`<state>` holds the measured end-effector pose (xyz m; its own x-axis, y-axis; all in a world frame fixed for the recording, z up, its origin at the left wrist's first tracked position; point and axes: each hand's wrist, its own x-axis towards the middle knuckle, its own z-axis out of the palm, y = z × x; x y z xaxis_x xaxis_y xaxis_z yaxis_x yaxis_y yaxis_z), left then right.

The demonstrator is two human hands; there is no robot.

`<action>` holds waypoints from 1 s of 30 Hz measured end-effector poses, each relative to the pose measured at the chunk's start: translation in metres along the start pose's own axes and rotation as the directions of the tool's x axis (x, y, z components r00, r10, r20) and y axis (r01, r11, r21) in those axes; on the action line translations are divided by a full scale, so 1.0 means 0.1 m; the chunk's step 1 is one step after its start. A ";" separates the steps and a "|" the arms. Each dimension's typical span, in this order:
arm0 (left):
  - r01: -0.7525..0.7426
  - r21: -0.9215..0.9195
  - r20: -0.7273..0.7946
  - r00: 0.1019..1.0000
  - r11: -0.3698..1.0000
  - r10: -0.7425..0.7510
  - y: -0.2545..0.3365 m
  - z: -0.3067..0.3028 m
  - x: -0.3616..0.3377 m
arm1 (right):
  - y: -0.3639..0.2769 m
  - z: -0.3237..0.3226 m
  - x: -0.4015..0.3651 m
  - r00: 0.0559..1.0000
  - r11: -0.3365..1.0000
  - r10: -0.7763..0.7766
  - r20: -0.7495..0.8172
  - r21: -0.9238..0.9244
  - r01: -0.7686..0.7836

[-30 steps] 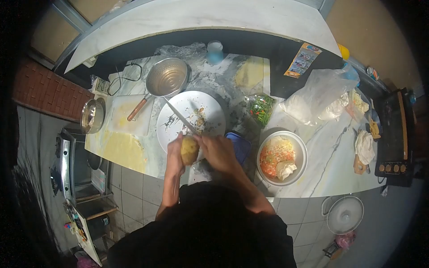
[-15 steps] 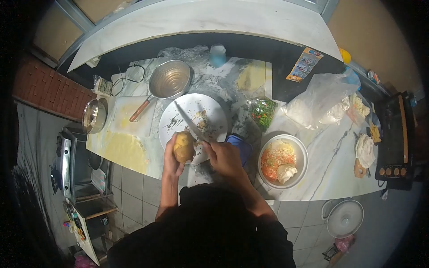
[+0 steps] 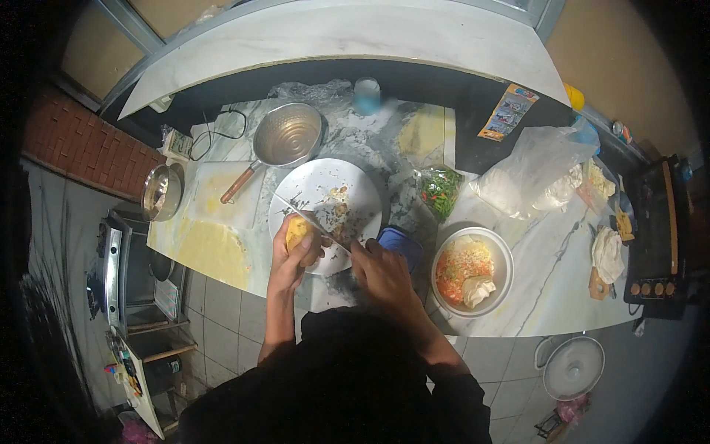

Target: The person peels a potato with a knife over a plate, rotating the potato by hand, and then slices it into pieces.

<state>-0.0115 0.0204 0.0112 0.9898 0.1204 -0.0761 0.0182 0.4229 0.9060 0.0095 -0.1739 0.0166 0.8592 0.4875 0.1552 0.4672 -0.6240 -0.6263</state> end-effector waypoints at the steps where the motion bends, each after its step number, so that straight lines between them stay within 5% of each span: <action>1: -0.036 0.058 0.021 0.999 0.998 0.035 0.00 -0.01 0.00 | -0.01 -0.02 -0.01 1.000 1.000 0.001 0.011 -0.022 -0.001; 9: -0.219 0.141 0.001 0.975 0.965 0.221 0.01 -0.03 -0.03 | 0.00 -0.12 -0.05 0.996 0.999 0.012 0.091 -0.043 -0.008; 12: -0.261 0.227 0.070 0.965 0.938 0.252 0.09 -0.03 -0.01 | 0.06 -0.10 -0.09 0.994 0.993 -0.106 -0.019 -0.047 0.105; 15: -0.289 0.217 0.079 0.957 0.932 0.278 0.10 -0.03 0.00 | -0.02 -0.23 -0.05 0.987 0.994 0.060 0.147 -0.100 -0.046; 17: -0.269 0.242 0.067 0.963 0.932 0.261 0.14 -0.01 -0.01 | 0.08 -0.18 -0.12 0.996 0.984 -0.088 0.004 -0.158 0.087; 21: -0.266 0.274 0.056 0.964 0.924 0.261 0.15 -0.02 0.01 | 0.11 -0.27 -0.17 0.989 0.979 -0.136 -0.063 -0.159 0.125; 24: -0.306 0.274 0.065 0.952 0.912 0.300 0.18 -0.03 0.03 | 0.03 -0.48 -0.11 0.998 0.997 -0.043 0.053 -0.054 0.046; 26: -0.301 0.264 0.054 0.953 0.916 0.298 0.17 -0.07 0.04 | 0.01 -0.61 -0.11 0.992 0.983 0.002 0.129 0.183 -0.026; 30: -0.301 0.302 0.054 0.953 0.905 0.299 0.23 -0.09 0.07 | 0.02 -0.79 -0.15 0.999 0.989 -0.028 0.042 0.148 0.021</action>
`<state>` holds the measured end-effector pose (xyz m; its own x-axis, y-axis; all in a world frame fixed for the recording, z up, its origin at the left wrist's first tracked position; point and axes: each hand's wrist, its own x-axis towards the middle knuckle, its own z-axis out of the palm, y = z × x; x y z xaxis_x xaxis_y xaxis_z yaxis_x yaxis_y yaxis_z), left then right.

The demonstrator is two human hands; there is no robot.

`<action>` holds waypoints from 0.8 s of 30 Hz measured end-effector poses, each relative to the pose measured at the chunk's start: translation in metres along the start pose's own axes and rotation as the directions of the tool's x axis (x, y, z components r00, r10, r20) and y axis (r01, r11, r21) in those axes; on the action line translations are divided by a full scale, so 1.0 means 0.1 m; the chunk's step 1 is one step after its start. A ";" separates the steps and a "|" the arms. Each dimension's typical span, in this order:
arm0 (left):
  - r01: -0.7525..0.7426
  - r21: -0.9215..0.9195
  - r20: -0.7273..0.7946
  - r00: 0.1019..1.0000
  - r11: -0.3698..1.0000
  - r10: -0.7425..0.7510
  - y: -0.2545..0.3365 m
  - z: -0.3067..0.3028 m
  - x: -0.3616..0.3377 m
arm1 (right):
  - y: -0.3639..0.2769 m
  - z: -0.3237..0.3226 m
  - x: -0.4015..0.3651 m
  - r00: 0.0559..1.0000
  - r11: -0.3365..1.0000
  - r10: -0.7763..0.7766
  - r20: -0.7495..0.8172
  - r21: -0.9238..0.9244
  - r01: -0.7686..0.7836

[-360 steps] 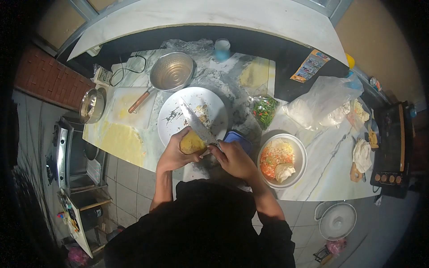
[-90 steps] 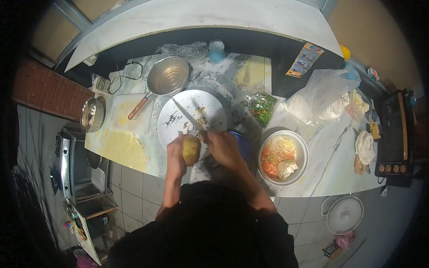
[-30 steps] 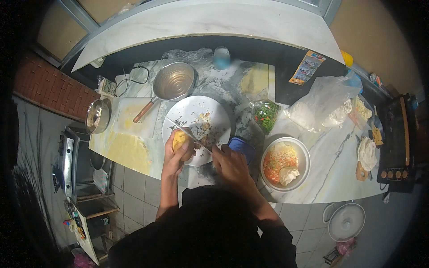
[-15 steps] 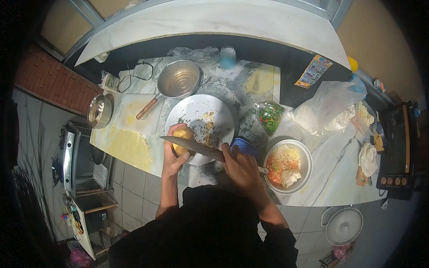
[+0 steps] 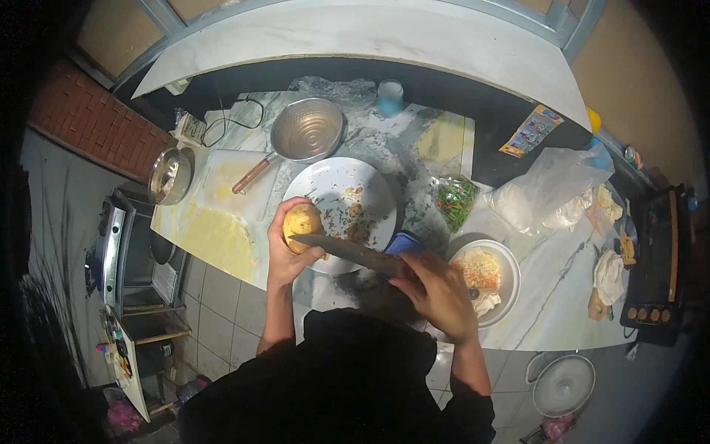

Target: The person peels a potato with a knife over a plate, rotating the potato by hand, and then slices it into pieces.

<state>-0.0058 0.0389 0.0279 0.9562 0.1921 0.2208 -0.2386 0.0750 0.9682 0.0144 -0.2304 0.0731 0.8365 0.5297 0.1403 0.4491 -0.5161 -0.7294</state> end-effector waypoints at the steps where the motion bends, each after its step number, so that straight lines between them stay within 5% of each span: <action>1: -0.001 -0.001 -0.004 1.000 1.000 0.001 0.00 0.00 0.01 | 0.03 -0.02 -0.01 0.999 1.000 -0.007 -0.033 -0.001 0.007; 24: -0.084 0.107 0.002 0.996 0.991 0.084 0.15 0.02 0.07 | -0.01 -0.08 -0.10 0.996 0.999 -0.018 -0.092 -0.031 0.015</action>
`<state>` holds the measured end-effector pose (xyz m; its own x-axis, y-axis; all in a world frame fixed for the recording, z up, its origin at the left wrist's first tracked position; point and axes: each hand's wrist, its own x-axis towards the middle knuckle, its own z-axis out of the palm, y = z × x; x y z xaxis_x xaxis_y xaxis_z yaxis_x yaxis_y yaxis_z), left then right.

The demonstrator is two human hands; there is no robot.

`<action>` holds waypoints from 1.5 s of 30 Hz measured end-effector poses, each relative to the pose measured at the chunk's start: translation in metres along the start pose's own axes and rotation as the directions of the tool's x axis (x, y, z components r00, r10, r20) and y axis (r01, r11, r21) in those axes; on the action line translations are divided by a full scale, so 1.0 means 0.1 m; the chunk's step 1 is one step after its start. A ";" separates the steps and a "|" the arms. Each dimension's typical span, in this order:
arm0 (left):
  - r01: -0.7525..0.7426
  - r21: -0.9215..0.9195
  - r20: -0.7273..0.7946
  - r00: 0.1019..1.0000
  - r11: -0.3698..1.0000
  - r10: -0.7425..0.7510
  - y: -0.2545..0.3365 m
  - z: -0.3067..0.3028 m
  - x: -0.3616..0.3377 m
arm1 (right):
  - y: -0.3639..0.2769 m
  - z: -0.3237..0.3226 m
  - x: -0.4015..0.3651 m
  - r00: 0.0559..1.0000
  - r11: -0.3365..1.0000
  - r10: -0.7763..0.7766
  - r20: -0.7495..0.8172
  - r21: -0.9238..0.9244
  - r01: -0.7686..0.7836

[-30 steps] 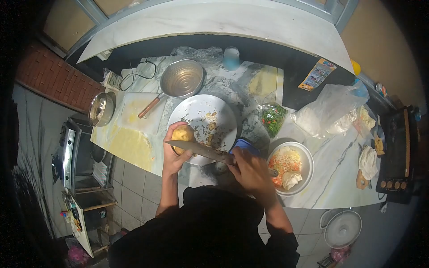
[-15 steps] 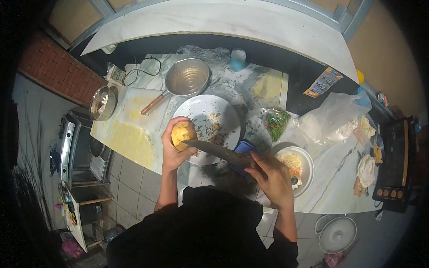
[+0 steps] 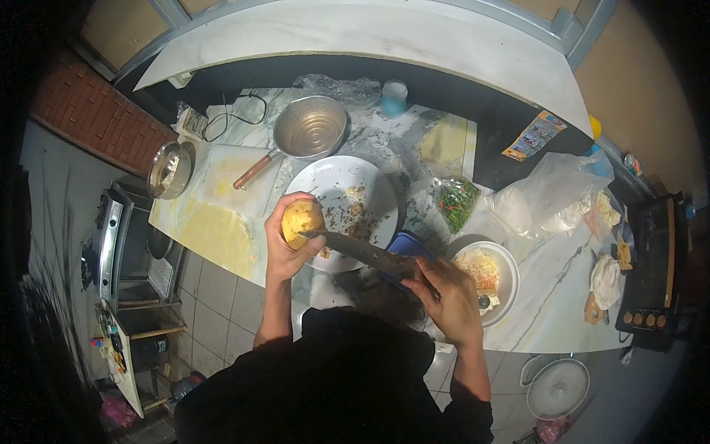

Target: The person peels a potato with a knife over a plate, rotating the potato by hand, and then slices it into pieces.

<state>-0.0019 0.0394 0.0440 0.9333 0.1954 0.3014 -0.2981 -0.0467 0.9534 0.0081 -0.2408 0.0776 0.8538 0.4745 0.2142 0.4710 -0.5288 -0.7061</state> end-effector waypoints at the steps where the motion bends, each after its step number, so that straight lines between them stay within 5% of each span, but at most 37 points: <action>1: 0.000 0.000 -0.001 1.000 1.000 0.000 -0.01 0.01 0.00 | -0.01 0.01 0.00 1.000 1.000 0.005 -0.009 -0.013 -0.005; 27: 0.093 0.018 -0.128 0.988 0.995 -0.090 0.03 0.18 -0.08 | 0.10 0.19 -0.12 0.985 0.998 -0.050 -0.168 -0.039 0.044; 45: -0.013 -0.069 -0.358 0.934 0.998 -0.013 0.10 0.49 -0.06 | 0.12 0.59 -0.21 0.974 0.973 0.085 -0.210 0.228 -0.036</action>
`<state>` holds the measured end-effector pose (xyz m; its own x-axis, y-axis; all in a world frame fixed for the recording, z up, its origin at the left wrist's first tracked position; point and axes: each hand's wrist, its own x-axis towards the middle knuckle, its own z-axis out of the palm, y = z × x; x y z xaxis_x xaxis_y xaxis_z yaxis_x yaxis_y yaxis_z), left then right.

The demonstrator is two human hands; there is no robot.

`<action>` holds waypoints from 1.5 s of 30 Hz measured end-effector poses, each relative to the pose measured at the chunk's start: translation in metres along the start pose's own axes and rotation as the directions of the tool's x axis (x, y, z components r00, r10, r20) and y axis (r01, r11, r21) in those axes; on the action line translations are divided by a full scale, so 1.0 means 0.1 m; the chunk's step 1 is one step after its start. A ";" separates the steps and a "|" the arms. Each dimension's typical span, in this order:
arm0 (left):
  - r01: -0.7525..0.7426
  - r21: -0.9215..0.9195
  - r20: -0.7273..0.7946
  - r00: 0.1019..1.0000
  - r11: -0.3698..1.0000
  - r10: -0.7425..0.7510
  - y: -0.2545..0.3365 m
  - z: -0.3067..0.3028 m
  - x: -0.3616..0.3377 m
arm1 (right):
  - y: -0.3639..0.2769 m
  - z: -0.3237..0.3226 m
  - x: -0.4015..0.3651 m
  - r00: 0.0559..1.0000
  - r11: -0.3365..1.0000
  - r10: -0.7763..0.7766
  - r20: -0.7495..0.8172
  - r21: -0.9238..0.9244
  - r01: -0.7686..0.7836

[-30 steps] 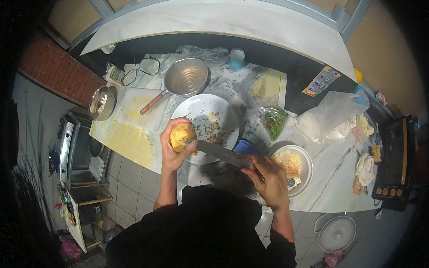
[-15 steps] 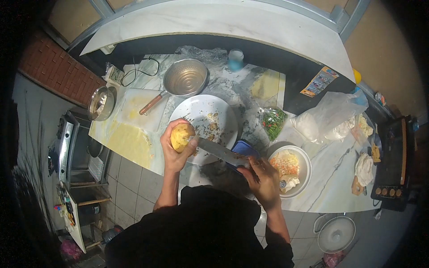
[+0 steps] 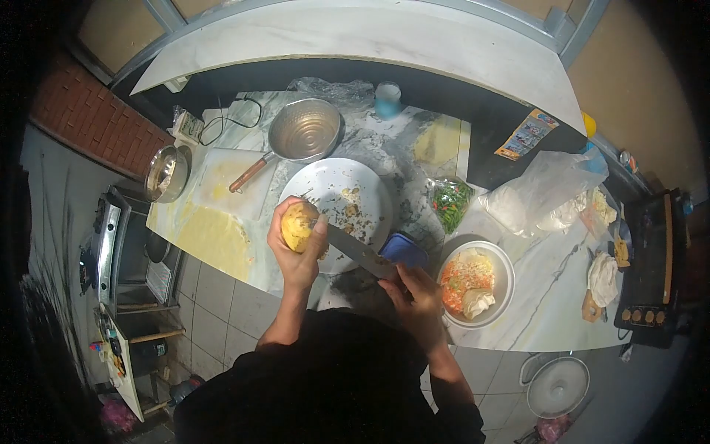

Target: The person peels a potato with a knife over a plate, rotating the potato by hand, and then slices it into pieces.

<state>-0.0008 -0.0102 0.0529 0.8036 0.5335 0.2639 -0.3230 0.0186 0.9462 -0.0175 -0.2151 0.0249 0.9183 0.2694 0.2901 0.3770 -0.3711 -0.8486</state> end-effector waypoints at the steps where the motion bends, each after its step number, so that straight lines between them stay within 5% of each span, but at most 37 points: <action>1: 0.000 0.000 0.000 1.000 1.000 0.000 -0.02 0.01 -0.01 | -0.01 0.03 -0.01 1.000 1.000 -0.016 -0.013 -0.019 0.016; 7: -0.075 -0.043 -0.060 0.996 0.996 0.073 -0.13 0.06 -0.04 | -0.06 0.10 -0.02 1.000 1.000 -0.002 -0.013 -0.023 0.002; 14: -0.064 -0.004 0.103 0.993 0.998 0.064 -0.20 -0.14 0.11 | -0.02 -0.17 0.07 0.994 0.993 0.109 -0.007 -0.037 -0.110; 21: -0.069 0.016 0.184 0.981 0.997 0.065 -0.12 -0.17 0.13 | -0.10 -0.23 0.15 0.993 0.998 0.022 0.115 -0.054 -0.016; 40: 0.007 0.036 0.073 0.997 0.999 -0.010 -0.21 -0.11 0.08 | -0.15 -0.04 0.09 0.999 0.996 0.034 0.000 -0.080 -0.034; 45: -0.065 0.081 0.089 0.994 0.995 0.058 -0.22 -0.12 0.11 | -0.10 -0.14 0.10 0.990 0.996 0.073 0.121 -0.057 -0.066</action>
<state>0.0088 0.0057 0.0331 0.8250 0.4561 0.3337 -0.3328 -0.0850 0.9391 -0.0109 -0.2211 0.0422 0.9218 0.3474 0.1718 0.3216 -0.4382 -0.8394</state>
